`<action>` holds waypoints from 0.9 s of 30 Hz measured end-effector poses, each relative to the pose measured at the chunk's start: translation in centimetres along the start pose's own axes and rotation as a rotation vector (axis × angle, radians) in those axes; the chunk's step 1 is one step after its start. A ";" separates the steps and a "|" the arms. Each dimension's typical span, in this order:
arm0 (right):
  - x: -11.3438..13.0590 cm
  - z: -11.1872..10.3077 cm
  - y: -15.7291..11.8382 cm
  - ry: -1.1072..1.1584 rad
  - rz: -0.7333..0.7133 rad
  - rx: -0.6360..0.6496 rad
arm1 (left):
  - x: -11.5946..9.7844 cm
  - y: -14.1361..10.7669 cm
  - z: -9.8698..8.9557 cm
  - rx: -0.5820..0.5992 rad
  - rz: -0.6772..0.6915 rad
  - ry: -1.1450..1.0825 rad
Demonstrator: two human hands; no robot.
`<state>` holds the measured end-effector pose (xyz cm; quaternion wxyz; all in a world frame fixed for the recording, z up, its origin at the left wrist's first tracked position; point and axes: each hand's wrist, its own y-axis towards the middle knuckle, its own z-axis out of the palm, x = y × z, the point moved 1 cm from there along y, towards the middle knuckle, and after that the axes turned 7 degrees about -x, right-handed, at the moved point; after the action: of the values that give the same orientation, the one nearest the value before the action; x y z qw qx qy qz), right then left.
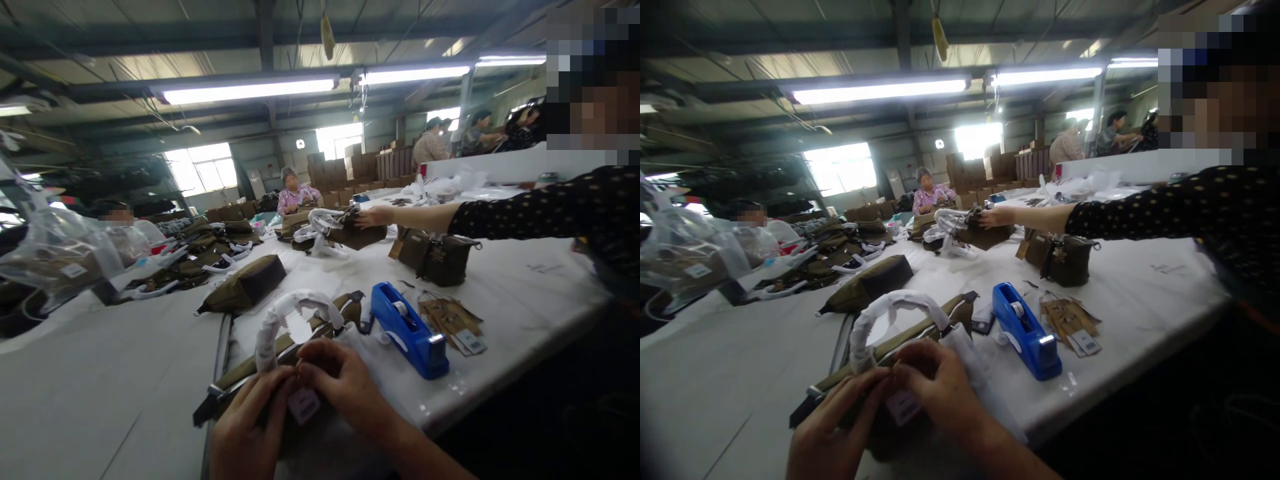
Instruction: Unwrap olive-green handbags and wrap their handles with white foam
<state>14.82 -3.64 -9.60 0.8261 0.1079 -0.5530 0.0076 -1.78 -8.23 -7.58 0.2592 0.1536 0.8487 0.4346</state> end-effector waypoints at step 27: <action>-2.1 2.0 -1.7 -0.150 -0.145 -0.185 | -1.2 -2.0 1.2 -0.092 -0.822 -0.404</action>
<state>12.44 -5.42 -11.07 0.7873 0.0713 -0.6023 -0.1112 -0.19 -9.13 -9.44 0.5767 -0.1258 0.7517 0.2942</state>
